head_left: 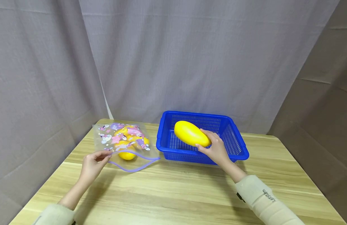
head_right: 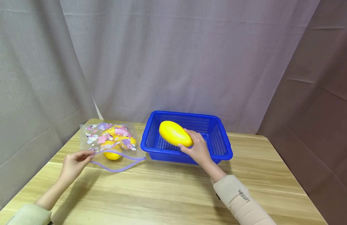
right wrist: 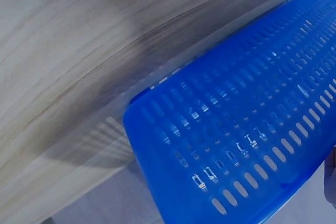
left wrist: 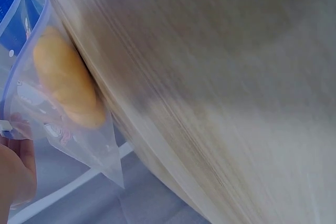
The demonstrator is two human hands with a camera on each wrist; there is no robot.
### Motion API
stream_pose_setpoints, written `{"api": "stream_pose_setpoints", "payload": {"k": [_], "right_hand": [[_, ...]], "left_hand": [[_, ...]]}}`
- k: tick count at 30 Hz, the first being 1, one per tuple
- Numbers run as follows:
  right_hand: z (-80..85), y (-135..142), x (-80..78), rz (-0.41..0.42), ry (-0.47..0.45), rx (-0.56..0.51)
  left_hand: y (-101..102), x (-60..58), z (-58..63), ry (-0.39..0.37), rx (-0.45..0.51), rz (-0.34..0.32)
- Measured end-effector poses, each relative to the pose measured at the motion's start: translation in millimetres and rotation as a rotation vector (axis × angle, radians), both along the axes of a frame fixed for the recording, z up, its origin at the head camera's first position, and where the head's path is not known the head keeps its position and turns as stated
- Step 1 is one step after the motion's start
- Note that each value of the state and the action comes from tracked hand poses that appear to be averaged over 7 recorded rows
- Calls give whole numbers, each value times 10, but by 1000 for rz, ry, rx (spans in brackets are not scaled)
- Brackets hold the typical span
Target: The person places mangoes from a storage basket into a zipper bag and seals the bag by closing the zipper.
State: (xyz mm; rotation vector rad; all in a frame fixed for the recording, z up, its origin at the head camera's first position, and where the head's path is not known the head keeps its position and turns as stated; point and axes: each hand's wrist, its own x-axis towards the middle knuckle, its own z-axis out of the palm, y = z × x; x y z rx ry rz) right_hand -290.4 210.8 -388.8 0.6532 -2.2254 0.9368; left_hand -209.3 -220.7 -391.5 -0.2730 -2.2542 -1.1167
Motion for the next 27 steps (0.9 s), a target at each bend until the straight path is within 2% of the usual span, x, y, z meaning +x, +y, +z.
{"api": "stream_pose_setpoints", "payload": {"k": [17, 27], "right_hand": [[-18, -78, 71, -2, -4, -30], [-3, -138, 139, 7, -57, -64]], "left_hand": [[4, -19, -19, -4, 23, -14], [0, -14, -30, 15, 20, -20]]}}
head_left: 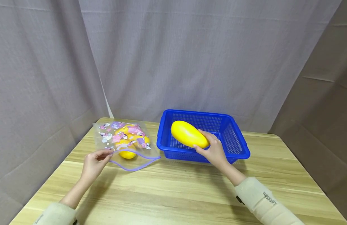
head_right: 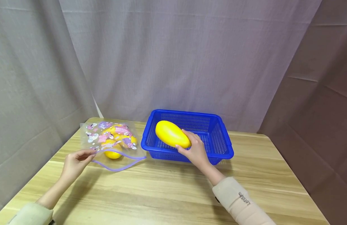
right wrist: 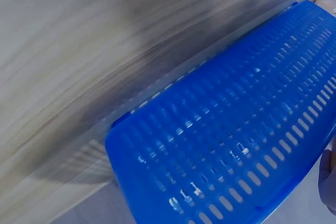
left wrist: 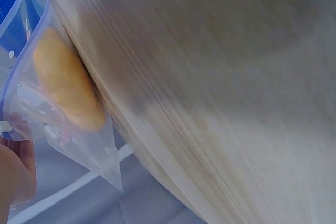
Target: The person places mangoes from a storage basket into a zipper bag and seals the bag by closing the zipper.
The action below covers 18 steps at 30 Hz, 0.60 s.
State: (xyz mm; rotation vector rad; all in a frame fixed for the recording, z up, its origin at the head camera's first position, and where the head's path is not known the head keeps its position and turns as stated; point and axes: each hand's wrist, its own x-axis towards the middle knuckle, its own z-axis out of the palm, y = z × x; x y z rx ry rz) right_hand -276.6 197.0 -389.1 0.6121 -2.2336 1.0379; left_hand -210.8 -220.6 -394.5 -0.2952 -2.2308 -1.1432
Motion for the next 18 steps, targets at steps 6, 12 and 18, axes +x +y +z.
{"api": "stream_pose_setpoints", "payload": {"k": [6, 12, 18], "right_hand": [[3, -30, 31, 15, -10, -51], [12, -64, 54, 29, -30, -80], [27, -122, 89, 46, -18, -92]], "left_hand": [[-9, -22, -37, 53, 35, -30], [1, -15, -3, 17, 6, 0], [6, -27, -11, -2, -4, 17]]}}
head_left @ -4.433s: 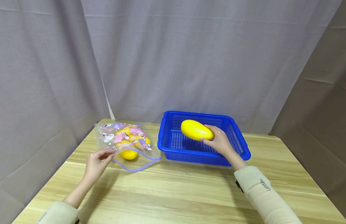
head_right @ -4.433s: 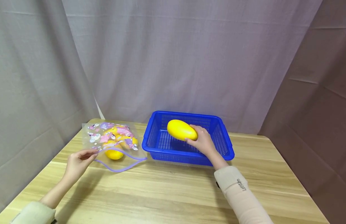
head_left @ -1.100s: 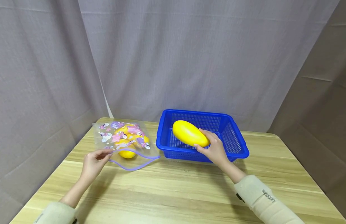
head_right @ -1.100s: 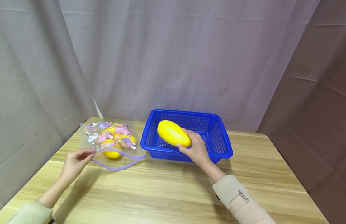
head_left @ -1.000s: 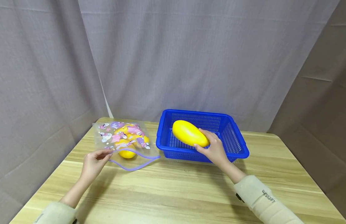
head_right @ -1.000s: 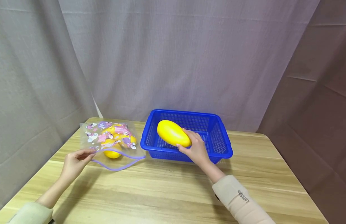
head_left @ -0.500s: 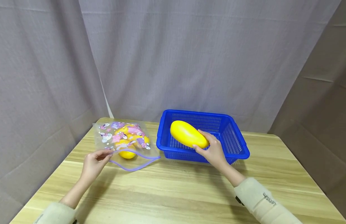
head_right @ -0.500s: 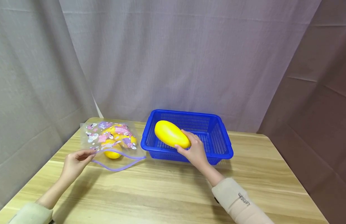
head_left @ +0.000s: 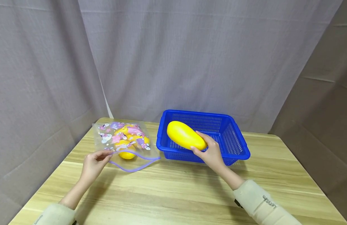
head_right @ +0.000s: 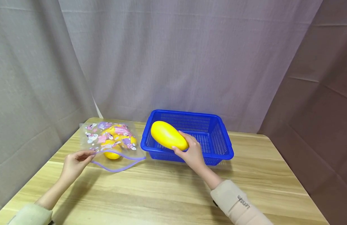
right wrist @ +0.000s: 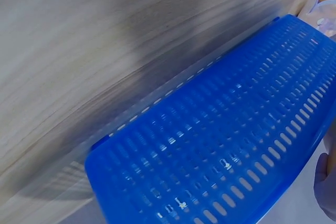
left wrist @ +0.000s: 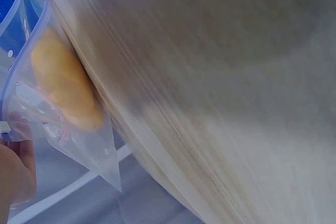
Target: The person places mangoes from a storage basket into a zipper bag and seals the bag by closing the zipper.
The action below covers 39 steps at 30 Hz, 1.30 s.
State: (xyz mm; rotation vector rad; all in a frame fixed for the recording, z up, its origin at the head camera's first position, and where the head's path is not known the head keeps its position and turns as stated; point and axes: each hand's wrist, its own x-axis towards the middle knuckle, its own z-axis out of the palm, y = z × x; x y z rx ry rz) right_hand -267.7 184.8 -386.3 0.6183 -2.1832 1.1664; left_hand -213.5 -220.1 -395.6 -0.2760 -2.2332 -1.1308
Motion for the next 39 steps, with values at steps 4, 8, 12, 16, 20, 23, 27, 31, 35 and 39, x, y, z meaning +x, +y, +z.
{"api": "stream_pose_setpoints", "payload": {"k": [4, 8, 12, 16, 20, 23, 27, 31, 35, 39], "right_hand": [[17, -39, 34, 3, 8, -10], [13, -70, 76, 23, 0, -9], [6, -104, 116, 36, 0, -1], [-1, -138, 140, 47, 1, -6], [3, -181, 172, 59, 2, -8], [4, -218, 201, 76, -4, -4], [0, -264, 243, 109, -27, 2], [-4, -305, 287, 128, -42, 8], [-18, -341, 330, 139, -46, 5], [-36, -384, 362, 163, -47, -1]], "left_hand": [[-4, -13, -8, -2, -11, 5], [0, -2, 9, -2, 1, -2], [11, 11, 38, 4, -2, -7], [0, -3, 24, 8, -18, -7], [-8, -11, 3, 4, -21, -12], [-6, -11, -1, 1, -19, -13], [-9, 1, 8, -5, -20, -16], [-4, 22, 25, -14, -17, -13], [2, 26, 25, -13, -15, -13], [-5, 11, 1, -3, -11, -10]]}}
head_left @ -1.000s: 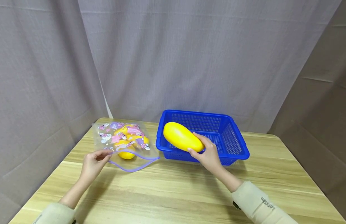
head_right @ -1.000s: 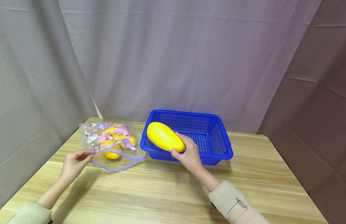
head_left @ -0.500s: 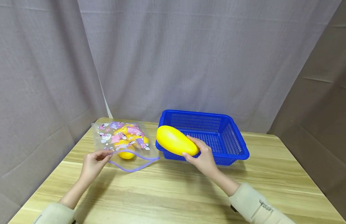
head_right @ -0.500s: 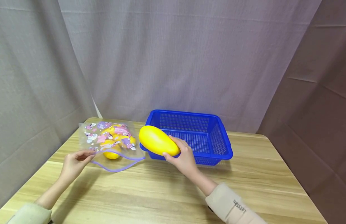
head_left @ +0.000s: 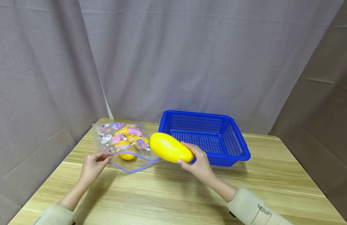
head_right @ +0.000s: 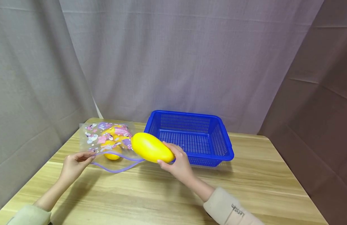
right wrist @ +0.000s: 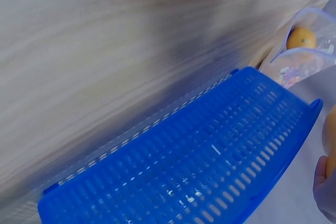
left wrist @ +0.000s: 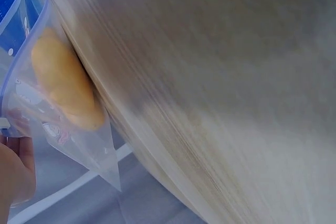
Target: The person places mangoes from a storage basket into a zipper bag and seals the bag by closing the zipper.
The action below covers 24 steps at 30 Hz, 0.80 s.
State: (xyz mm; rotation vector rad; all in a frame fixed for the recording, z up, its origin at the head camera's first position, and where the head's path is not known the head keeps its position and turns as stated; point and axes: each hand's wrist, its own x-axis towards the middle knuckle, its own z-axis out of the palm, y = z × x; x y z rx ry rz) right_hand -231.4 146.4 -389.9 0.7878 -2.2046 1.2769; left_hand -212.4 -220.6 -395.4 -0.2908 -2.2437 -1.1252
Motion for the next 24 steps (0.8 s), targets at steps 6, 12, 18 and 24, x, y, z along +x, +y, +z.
{"api": "stream_pose_setpoints", "payload": {"k": [6, 12, 18, 24], "right_hand": [[-27, -64, 47, 27, -1, 10], [-72, -125, 87, 43, -5, 14], [-116, -198, 135, 69, -33, 33], [-158, -236, 158, 100, -73, 51]], "left_hand": [[-2, 8, -2, 9, -16, 2], [-4, 8, 4, 20, -28, 1], [1, 18, 8, 36, -26, -10], [3, 19, 5, 41, -22, -14]]}}
